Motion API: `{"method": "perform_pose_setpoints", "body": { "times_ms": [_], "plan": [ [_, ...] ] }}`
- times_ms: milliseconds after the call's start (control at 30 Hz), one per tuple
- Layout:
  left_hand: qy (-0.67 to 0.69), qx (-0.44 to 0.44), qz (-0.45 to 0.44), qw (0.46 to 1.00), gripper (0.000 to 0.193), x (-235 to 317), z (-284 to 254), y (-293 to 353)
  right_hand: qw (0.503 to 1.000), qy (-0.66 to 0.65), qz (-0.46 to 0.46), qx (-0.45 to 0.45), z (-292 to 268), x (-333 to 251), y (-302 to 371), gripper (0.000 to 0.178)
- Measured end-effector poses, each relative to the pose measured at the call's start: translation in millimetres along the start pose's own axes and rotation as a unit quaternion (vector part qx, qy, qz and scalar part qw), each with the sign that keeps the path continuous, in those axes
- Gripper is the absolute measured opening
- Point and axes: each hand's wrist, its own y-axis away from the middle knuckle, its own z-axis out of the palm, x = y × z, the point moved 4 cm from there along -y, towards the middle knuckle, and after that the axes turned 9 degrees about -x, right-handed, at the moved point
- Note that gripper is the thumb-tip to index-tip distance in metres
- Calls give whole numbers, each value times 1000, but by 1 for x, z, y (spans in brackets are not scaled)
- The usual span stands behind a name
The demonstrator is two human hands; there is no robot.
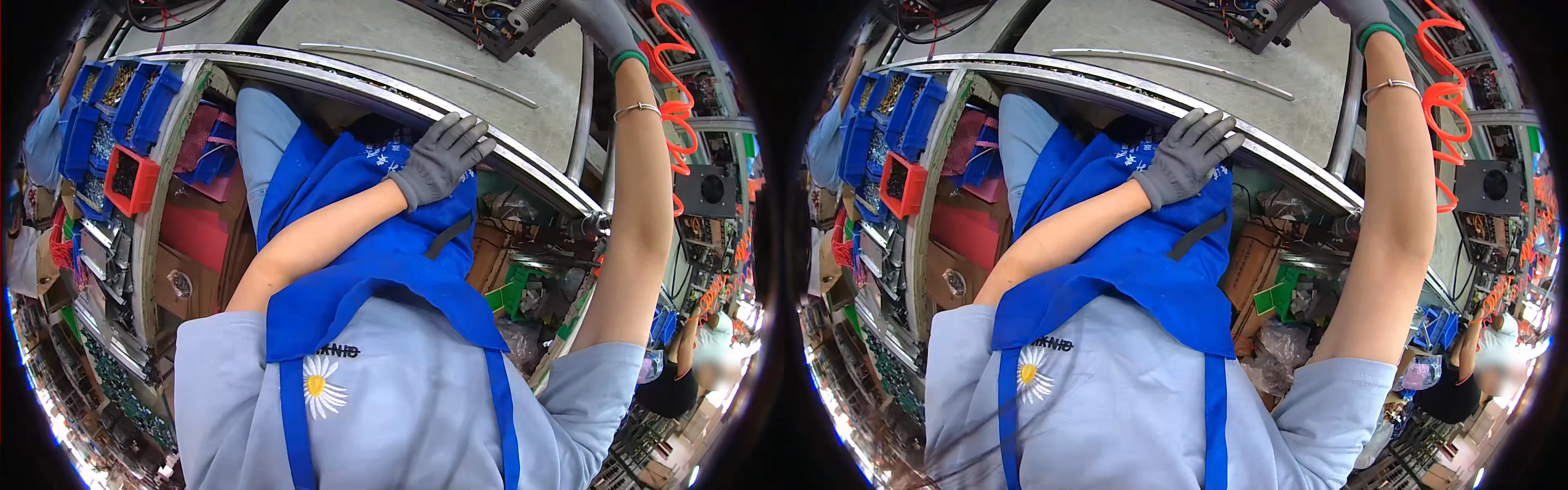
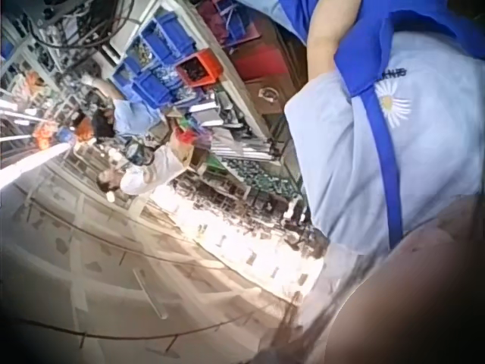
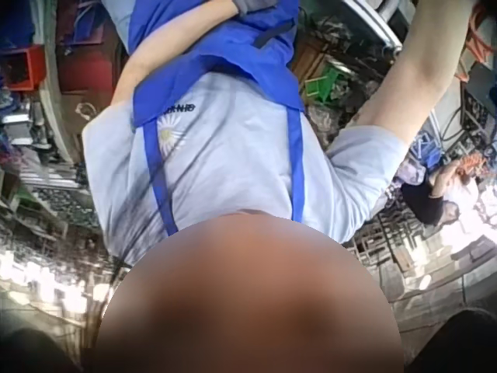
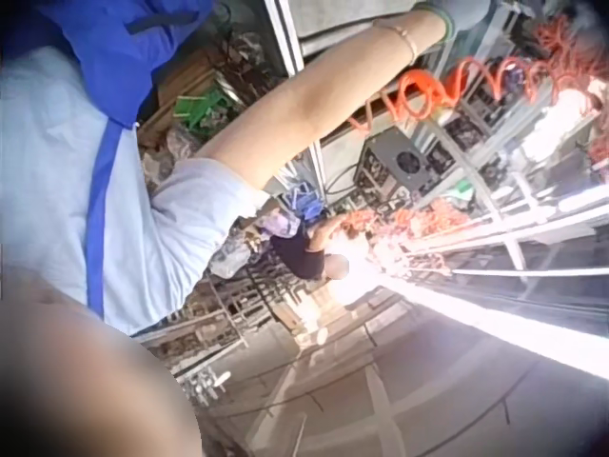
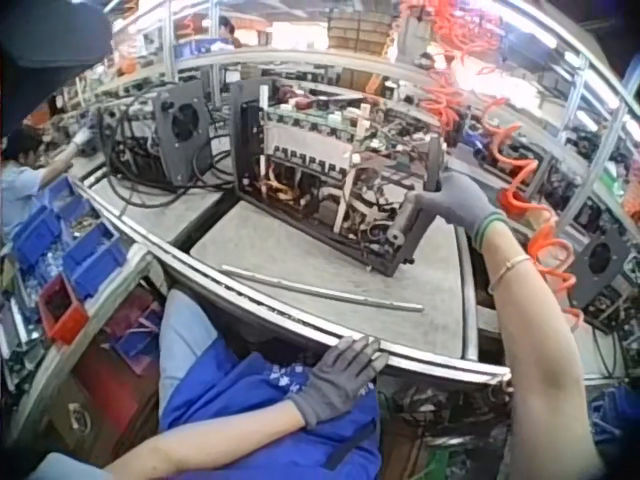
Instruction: Assemble internal components and wiring of an electronic device on a production line.
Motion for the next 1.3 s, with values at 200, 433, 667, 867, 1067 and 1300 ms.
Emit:
{"method": "perform_pose_setpoints", "body": {
  "times_ms": [200,433,667,867,1067,1300],
  "plan": [
    [5,17,1,1000,55,-2,1,4,997,58,-38,17,3,-20,11,51],
    [-12,25,0,1000,49,-1,-1,4,984,129,-121,36,11,20,-22,71],
    [-23,16,6,1000,49,-6,9,9,990,140,-21,-4,19,-6,-6,84],
    [23,27,26,999,49,-9,13,8,989,143,37,0,17,-10,1,78],
    [52,41,36,997,45,-20,14,13,986,106,126,-19,26,-46,13,68],
    [81,40,68,994,44,-23,15,13,986,100,129,7,27,-44,14,68]
  ]
}}
